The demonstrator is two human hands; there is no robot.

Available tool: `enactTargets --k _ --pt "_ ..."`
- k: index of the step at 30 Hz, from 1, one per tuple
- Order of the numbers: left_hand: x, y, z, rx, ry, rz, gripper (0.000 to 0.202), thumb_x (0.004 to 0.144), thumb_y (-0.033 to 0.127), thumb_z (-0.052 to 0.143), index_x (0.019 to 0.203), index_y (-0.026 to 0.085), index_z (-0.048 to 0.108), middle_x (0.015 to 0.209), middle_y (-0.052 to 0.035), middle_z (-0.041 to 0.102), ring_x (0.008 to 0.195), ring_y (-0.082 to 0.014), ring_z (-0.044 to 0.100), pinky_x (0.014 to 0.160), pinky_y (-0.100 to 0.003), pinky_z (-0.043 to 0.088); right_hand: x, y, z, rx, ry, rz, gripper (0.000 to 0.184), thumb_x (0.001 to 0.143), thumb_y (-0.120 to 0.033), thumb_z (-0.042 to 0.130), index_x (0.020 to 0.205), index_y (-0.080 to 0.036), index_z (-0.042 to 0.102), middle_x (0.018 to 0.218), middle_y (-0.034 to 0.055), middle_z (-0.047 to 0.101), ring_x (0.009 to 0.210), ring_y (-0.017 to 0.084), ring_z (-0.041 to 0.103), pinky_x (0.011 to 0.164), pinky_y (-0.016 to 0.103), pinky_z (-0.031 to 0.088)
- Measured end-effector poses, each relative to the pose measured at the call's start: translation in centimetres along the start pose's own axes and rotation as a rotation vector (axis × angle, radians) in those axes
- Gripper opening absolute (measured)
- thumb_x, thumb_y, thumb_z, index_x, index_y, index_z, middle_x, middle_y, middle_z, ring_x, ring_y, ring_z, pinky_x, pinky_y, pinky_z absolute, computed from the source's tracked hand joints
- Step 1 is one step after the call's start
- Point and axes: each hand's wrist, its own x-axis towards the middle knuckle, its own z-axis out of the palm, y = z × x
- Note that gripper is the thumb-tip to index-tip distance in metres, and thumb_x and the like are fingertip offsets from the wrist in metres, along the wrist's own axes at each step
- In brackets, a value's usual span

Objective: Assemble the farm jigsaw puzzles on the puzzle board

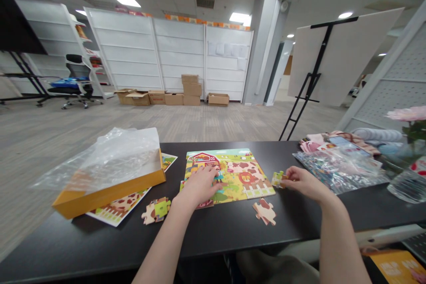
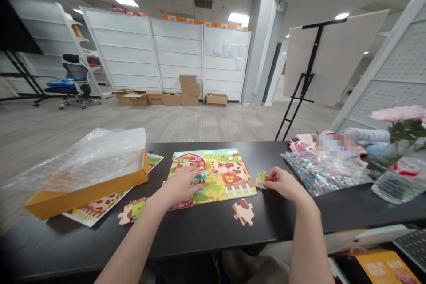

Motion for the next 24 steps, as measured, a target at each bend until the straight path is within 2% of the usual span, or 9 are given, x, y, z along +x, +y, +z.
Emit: enactTargets --k 4,8,12,14,16,20,22,24 --pt "0.0 0.3 -0.2 -0.024 0.023 -0.014 0.034 0.090 0.040 0.058 0.112 0.016 0.067 0.124 -0.0159 0.064 0.118 -0.0332 0.058 0.100 -0.045 0.045 -1.1 -2.3 -0.6 0.242 -0.082 -0.094 0.046 0.070 -0.061 0.071 0.087 -0.022 0.055 0.074 0.0054 0.071 0.062 0.018 0.060 0.052 0.027 0.038" --pt "0.0 1.5 -0.9 -0.188 0.082 0.019 0.026 0.089 0.035 0.059 0.106 0.016 0.068 0.118 -0.0139 0.068 0.114 -0.0309 0.062 0.100 -0.043 0.047 -1.3 -4.6 0.4 0.362 -0.148 -0.217 0.048 0.079 -0.058 0.069 0.105 -0.019 0.061 0.077 0.0036 0.069 0.065 0.015 0.057 0.057 0.027 0.039" --pt "0.3 3.4 -1.5 -0.535 0.123 0.090 0.025 0.091 0.034 0.056 0.110 0.019 0.066 0.119 -0.0095 0.069 0.104 -0.0239 0.067 0.093 -0.036 0.052 -1.0 -6.8 2.9 0.453 -0.339 -0.263 0.044 0.081 -0.053 0.072 0.104 -0.016 0.066 0.082 0.0033 0.069 0.071 0.015 0.060 0.061 0.026 0.041" --pt "0.5 4.1 -1.3 -0.698 0.095 0.107 0.026 0.091 0.033 0.056 0.112 0.019 0.064 0.120 -0.0086 0.068 0.095 -0.0200 0.069 0.086 -0.032 0.054 -1.0 -8.0 4.1 0.499 -0.422 -0.269 0.041 0.079 -0.051 0.075 0.101 -0.017 0.065 0.081 0.0024 0.069 0.071 0.015 0.061 0.062 0.026 0.043" --pt "0.7 4.3 -0.8 -0.807 0.046 0.101 0.028 0.088 0.031 0.059 0.113 0.019 0.063 0.110 -0.0074 0.070 0.088 -0.0179 0.070 0.078 -0.029 0.055 -0.9 -9.1 5.1 0.529 -0.475 -0.274 0.039 0.078 -0.049 0.077 0.096 -0.017 0.063 0.076 0.0009 0.068 0.069 0.015 0.062 0.063 0.027 0.044" --pt "0.8 4.0 0.1 -0.883 -0.047 0.056 0.032 0.082 0.024 0.064 0.113 0.018 0.062 0.079 -0.0002 0.065 0.074 -0.0155 0.067 0.067 -0.025 0.053 -0.9 -10.2 6.1 0.525 -0.555 -0.287 0.041 0.079 -0.050 0.076 0.097 -0.017 0.060 0.071 0.0013 0.069 0.065 0.015 0.063 0.062 0.026 0.044" --pt "0.7 3.7 0.0 -0.886 -0.057 0.048 0.030 0.080 0.022 0.065 0.110 0.017 0.063 0.077 0.0007 0.063 0.072 -0.0147 0.066 0.065 -0.025 0.052 -0.8 -10.2 6.2 0.521 -0.563 -0.302 0.042 0.081 -0.052 0.074 0.098 -0.016 0.061 0.072 0.0017 0.069 0.064 0.015 0.062 0.060 0.026 0.043" --pt "0.6 3.6 -0.3 -0.884 -0.043 0.031 0.025 0.080 0.021 0.064 0.105 0.016 0.065 0.079 0.0001 0.063 0.071 -0.0142 0.066 0.065 -0.025 0.051 -0.7 -9.9 6.2 0.532 -0.517 -0.311 0.042 0.082 -0.054 0.071 0.098 -0.016 0.062 0.075 0.0015 0.069 0.065 0.013 0.061 0.060 0.025 0.043"
